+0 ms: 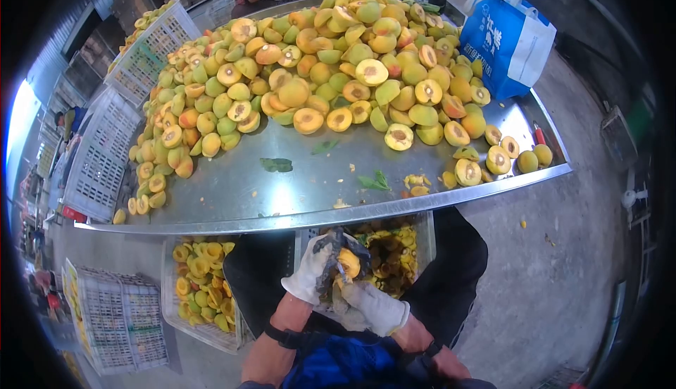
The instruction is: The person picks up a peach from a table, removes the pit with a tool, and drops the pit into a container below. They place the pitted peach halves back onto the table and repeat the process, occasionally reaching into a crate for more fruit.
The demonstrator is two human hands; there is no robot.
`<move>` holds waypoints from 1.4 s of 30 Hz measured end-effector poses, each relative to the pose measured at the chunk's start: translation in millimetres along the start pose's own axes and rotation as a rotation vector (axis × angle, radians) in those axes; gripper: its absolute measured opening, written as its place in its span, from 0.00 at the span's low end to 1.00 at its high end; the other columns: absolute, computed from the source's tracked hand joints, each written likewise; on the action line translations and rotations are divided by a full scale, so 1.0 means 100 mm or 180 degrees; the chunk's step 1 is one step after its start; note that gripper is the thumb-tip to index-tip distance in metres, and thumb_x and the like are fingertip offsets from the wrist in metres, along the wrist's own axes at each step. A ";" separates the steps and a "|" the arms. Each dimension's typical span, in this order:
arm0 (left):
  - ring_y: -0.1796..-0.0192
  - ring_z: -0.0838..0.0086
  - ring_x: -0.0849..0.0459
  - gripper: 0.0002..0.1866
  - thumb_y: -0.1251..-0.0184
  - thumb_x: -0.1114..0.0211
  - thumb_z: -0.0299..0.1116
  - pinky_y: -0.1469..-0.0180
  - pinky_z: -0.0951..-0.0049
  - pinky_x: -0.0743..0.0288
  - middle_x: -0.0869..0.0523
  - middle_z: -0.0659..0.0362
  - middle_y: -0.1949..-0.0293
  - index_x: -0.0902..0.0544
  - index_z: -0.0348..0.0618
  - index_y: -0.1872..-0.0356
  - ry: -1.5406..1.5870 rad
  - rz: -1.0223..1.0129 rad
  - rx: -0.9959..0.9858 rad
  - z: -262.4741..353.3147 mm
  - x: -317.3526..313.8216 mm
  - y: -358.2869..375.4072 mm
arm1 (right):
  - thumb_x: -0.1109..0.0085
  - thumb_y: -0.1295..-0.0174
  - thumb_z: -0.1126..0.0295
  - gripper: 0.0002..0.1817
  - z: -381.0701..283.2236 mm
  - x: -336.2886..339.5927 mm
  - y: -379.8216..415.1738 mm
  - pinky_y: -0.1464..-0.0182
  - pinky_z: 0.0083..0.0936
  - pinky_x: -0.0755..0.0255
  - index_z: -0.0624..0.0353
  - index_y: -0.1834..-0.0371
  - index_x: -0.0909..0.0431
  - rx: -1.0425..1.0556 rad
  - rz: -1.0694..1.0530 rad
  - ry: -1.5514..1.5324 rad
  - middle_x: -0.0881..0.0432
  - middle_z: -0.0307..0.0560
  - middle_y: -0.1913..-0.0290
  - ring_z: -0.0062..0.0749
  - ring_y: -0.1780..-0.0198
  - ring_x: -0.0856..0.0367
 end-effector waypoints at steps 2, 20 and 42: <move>0.60 0.66 0.11 0.30 0.30 0.40 0.58 0.57 0.67 0.15 0.12 0.52 0.59 0.20 0.36 0.48 0.0491 0.0583 0.0166 -0.25 0.24 0.04 | 0.48 0.28 0.55 0.18 -0.07 0.13 0.00 0.70 0.27 0.33 0.61 0.59 0.24 0.0235 0.0384 0.1334 0.26 0.39 0.75 0.27 0.74 0.29; 0.55 0.49 0.17 0.18 0.49 0.27 0.29 0.51 0.58 0.23 0.16 0.48 0.57 0.16 0.40 0.54 -0.6570 0.2186 -0.0493 2.12 0.81 0.97 | 0.51 0.31 0.45 0.29 -0.40 0.72 0.33 0.49 0.46 0.26 0.62 0.46 0.22 -0.0470 0.1845 0.3712 0.17 0.68 0.57 0.64 0.51 0.19; 0.48 0.68 0.17 0.25 0.39 0.33 0.29 0.45 0.69 0.23 0.17 0.52 0.50 0.27 0.38 0.40 -0.2220 0.1130 -0.1103 1.40 0.40 -0.81 | 0.49 0.29 0.63 0.08 -0.40 0.53 0.23 0.72 0.23 0.34 0.55 0.58 0.24 0.0891 0.1989 0.1939 0.27 0.37 0.76 0.25 0.75 0.29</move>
Point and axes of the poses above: each hand's wrist, its own y-axis away from the middle knuckle, its own x-axis out of the back of the hand, z = x × y, the point moved 7 cm from there along -y, towards the middle knuckle
